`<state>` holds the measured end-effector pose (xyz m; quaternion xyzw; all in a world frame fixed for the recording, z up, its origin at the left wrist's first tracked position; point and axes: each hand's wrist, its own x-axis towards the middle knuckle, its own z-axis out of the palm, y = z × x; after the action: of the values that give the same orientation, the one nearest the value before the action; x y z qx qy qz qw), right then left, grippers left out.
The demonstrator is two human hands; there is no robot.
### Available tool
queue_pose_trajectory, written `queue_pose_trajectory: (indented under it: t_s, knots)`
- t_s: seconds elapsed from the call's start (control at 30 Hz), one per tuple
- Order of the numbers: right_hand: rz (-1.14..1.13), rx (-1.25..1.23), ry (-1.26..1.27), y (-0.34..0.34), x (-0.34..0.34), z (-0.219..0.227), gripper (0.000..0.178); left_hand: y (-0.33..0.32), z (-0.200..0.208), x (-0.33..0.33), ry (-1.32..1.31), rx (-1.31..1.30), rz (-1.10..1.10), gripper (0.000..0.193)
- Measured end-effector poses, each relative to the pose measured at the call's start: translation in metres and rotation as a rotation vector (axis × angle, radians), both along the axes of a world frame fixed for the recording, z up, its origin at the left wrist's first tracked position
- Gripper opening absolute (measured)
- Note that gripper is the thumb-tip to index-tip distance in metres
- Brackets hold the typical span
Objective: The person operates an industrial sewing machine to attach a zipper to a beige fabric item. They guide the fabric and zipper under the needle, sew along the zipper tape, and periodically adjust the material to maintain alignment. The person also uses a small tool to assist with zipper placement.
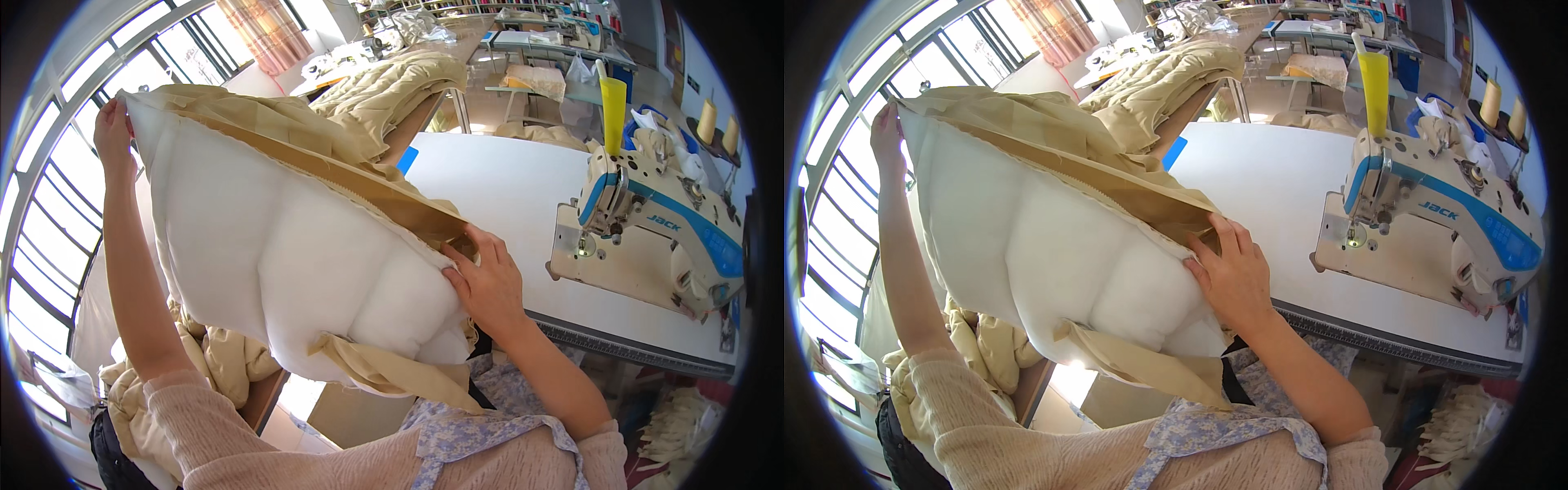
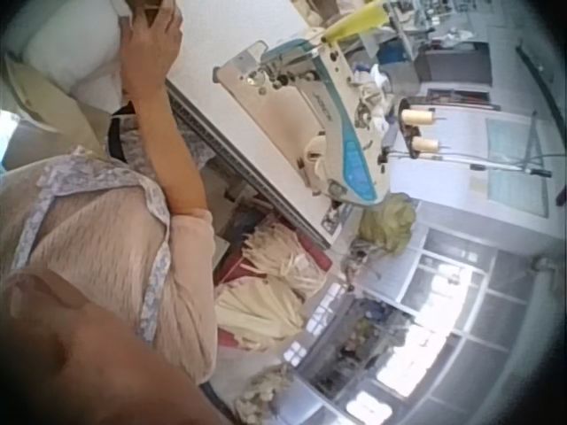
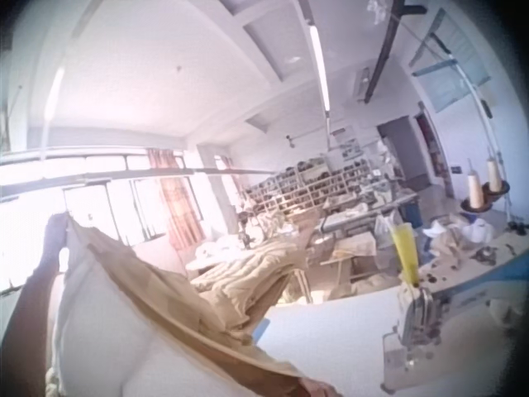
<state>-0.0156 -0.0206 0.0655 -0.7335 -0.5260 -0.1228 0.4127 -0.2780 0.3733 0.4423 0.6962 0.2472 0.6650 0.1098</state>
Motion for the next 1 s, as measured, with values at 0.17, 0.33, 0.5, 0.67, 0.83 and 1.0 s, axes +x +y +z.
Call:
queue_pose_trajectory:
  t_s: [0.17, 0.33, 0.5, 0.67, 0.83, 1.0]
  knots:
    - [-0.054, 0.037, -0.15, 0.016, 0.007, -0.003, 0.03, -0.001, -0.018, -0.019, 0.033, -0.093, -0.026, 0.041]
    - [0.004, 0.081, 0.067, 0.03, 0.021, -0.012, 0.025, 0.01, -0.045, -0.05, 0.07, -0.206, -0.052, 0.045]
    - [0.143, 0.102, 0.382, -0.006, 0.04, 0.04, 0.014, 0.023, -0.078, -0.073, 0.161, -0.455, -0.115, 0.031]
    - [0.093, 0.014, -0.007, -0.072, 0.027, 0.122, 0.009, 0.066, -0.131, -0.069, 0.243, -0.701, -0.252, 0.02]
    - [0.989, 0.012, 0.452, -0.072, -0.07, 0.087, 0.019, 0.19, -0.017, -0.028, 0.577, -0.181, 0.359, 0.025]
    - [1.042, 0.197, 1.452, -0.112, -0.032, 0.037, 0.03, 0.009, 0.051, 0.283, 0.129, 0.61, -0.166, 0.045]
